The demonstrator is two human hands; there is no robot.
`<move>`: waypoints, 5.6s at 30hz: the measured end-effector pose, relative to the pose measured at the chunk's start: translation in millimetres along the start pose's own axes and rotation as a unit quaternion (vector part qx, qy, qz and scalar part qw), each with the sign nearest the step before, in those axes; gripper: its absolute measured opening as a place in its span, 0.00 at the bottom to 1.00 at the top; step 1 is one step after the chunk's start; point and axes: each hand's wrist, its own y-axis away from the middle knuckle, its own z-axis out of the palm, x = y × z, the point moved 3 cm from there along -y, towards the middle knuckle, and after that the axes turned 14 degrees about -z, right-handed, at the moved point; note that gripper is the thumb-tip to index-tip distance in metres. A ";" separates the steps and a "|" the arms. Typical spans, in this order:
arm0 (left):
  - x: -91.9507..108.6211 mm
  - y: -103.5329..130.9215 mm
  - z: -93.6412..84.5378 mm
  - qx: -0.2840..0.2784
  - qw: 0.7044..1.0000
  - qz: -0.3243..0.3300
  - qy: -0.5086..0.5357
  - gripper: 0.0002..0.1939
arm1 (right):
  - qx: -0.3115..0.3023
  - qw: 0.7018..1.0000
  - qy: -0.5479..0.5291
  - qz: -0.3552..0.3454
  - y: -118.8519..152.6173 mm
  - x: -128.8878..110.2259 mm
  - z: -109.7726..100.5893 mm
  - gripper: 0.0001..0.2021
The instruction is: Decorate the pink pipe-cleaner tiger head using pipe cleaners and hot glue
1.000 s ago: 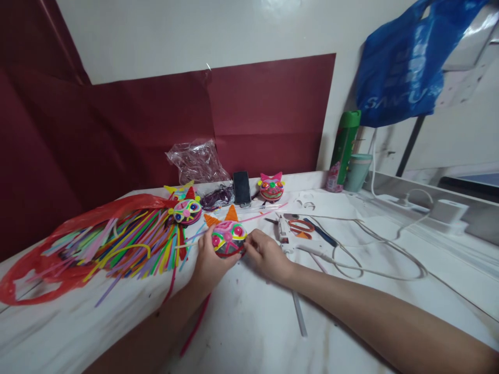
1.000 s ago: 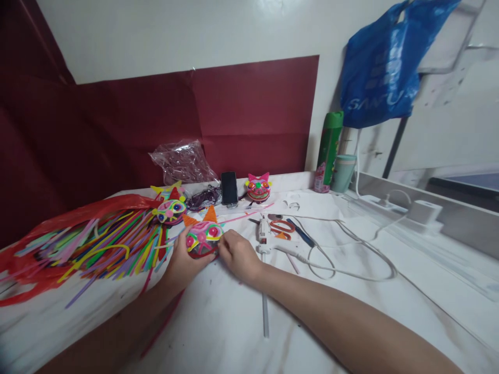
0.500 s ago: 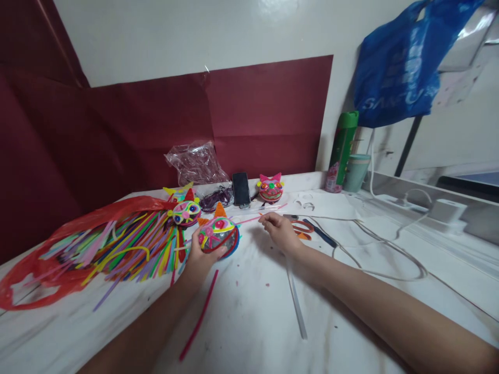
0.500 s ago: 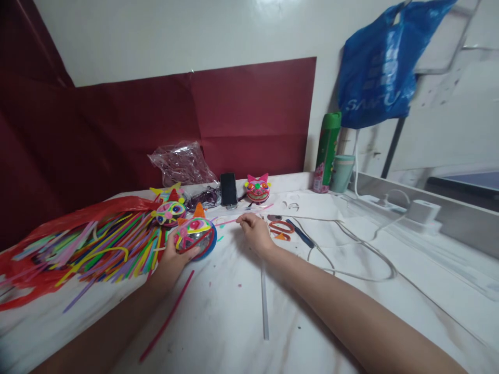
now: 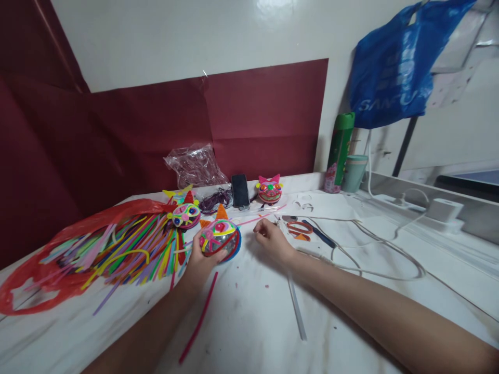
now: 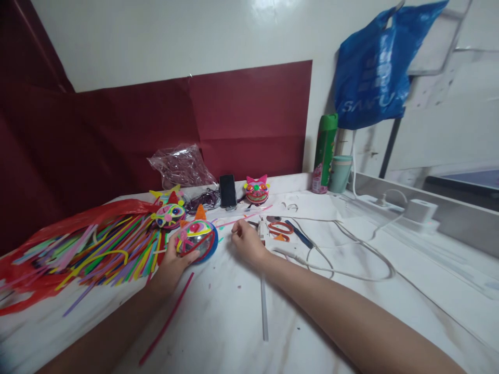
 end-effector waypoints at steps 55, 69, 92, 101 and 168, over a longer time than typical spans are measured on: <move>11.7 -5.8 -3.6 0.041 0.998 -0.026 -0.042 0.36 | -0.161 0.921 0.353 -0.043 -8.8 -10.2 -94.5 0.10; 1.1 -15.0 -10.8 0.087 0.935 0.265 -0.221 0.30 | -0.247 0.828 0.485 -0.131 31.5 9.1 -83.7 0.16; 3.3 -10.1 -9.9 0.046 0.930 0.306 -0.200 0.25 | -0.155 0.975 0.152 -0.040 26.4 -47.4 -55.2 0.09; -2.9 -16.7 -10.1 0.057 0.914 0.316 -0.246 0.27 | -0.224 0.926 0.166 -0.254 34.2 -67.9 -16.6 0.06; 1.0 -12.3 -7.2 0.039 0.903 0.328 -0.275 0.26 | -0.239 0.900 0.175 -0.320 41.0 -58.6 -14.2 0.07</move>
